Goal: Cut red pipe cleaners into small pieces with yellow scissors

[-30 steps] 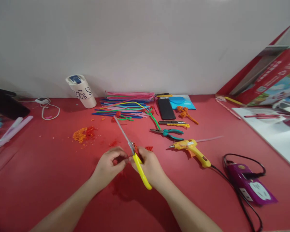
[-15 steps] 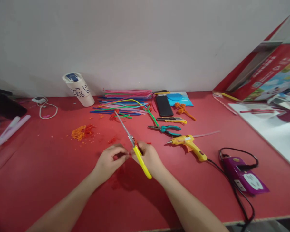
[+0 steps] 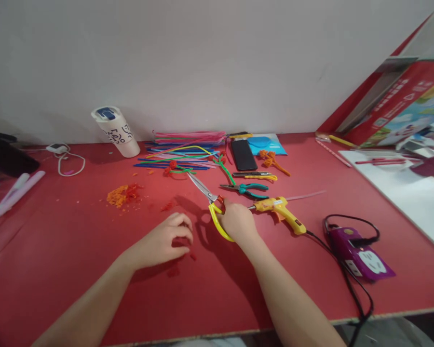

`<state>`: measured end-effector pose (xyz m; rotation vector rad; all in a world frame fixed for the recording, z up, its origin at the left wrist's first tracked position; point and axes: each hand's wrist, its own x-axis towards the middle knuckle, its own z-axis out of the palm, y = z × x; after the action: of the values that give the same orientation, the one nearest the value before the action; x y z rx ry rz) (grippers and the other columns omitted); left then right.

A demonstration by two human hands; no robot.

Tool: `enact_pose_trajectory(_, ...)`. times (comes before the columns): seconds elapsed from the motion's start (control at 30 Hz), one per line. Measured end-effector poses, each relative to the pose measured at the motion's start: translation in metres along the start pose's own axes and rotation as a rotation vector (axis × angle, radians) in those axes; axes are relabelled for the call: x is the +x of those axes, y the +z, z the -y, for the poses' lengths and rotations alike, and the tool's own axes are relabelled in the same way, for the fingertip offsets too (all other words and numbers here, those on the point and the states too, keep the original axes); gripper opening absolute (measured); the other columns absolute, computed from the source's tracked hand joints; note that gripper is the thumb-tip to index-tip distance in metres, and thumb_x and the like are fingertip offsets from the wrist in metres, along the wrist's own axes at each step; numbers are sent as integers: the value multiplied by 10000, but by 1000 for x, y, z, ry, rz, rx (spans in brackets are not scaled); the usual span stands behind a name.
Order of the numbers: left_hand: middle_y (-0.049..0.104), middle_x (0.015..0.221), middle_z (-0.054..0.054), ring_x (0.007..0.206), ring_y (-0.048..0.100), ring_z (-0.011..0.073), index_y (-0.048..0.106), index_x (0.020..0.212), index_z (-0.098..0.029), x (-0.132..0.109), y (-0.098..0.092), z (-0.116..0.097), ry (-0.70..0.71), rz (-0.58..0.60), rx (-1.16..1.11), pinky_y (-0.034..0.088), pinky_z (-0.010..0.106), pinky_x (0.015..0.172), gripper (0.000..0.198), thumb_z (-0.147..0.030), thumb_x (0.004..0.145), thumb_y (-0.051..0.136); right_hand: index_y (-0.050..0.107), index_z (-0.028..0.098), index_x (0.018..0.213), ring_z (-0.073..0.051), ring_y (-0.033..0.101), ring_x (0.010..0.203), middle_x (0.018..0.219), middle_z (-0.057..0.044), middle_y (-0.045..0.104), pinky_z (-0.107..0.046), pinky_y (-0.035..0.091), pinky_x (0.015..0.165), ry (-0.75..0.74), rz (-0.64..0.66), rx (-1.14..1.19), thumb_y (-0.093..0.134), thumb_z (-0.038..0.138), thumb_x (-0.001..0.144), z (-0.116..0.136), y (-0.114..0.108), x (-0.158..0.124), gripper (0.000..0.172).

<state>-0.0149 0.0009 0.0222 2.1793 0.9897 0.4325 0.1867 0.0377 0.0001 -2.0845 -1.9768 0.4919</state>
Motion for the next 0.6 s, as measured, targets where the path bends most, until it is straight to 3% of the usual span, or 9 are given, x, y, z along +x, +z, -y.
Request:
enact_pose_trajectory(0.13, 486, 910, 35, 920, 432, 175, 600, 726, -188, 0, 12, -2, 25, 87, 57, 351, 289, 813, 89, -154, 652, 564, 527, 165, 770, -156, 459, 537, 615, -54, 552, -237, 218, 474, -6, -54, 35, 436, 244, 668, 2, -5, -3, 158)
enact_pose_trajectory(0.37, 524, 828, 38, 893, 457, 175, 589, 659, -174, 6, 23, 1, 11, 25, 37, 346, 293, 802, 89, -124, 683, 519, 493, 182, 675, -114, 374, 480, 538, 8, 482, -222, 220, 448, -46, -77, 217, 456, 262, 636, 7, -6, -8, 97)
enact_pose_trajectory(0.47, 540, 730, 19, 742, 495, 148, 566, 672, -166, 10, 21, 4, -137, -131, -159, 378, 273, 696, 75, -150, 701, 499, 507, 175, 698, -107, 408, 495, 554, 17, 490, -206, 263, 449, -85, -18, 342, 454, 284, 647, 13, -3, -13, 132)
enact_pose_trajectory(0.6, 533, 628, -26, 582, 497, 100, 518, 737, -161, 13, 19, 8, -310, -282, -709, 390, 230, 583, 56, -176, 685, 531, 499, 171, 658, -77, 413, 469, 535, 45, 469, -178, 303, 436, -163, 125, 498, 428, 300, 673, 27, 4, -25, 148)
